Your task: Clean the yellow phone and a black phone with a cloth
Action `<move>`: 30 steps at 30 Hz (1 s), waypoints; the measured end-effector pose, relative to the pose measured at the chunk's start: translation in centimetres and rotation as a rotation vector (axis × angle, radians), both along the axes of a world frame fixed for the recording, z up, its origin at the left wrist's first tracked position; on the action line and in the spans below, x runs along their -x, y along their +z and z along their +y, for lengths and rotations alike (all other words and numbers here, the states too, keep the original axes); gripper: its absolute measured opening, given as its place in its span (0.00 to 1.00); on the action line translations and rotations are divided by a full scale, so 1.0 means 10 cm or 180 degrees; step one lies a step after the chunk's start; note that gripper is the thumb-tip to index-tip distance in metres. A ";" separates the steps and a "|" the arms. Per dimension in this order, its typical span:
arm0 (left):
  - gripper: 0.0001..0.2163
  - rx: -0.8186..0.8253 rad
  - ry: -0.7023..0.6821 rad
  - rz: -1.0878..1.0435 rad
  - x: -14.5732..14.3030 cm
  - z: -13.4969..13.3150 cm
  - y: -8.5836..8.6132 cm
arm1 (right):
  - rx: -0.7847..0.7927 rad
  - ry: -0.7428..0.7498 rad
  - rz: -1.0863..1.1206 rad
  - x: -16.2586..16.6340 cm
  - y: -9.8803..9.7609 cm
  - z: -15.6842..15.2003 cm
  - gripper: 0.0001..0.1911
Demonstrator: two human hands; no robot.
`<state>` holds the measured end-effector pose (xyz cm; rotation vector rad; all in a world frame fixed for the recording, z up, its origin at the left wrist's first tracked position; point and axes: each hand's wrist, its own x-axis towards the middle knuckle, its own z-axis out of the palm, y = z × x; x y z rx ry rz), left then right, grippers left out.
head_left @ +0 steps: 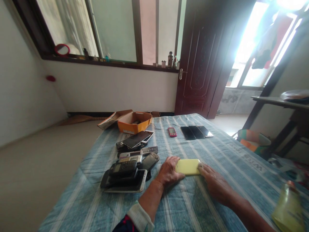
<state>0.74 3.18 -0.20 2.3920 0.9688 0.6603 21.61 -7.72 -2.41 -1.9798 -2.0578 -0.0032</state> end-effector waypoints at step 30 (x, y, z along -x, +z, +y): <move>0.23 -0.0002 0.0067 0.0111 0.00 0.04 0.01 | -0.0674 -0.0919 0.0195 0.20 -0.03 0.76 0.17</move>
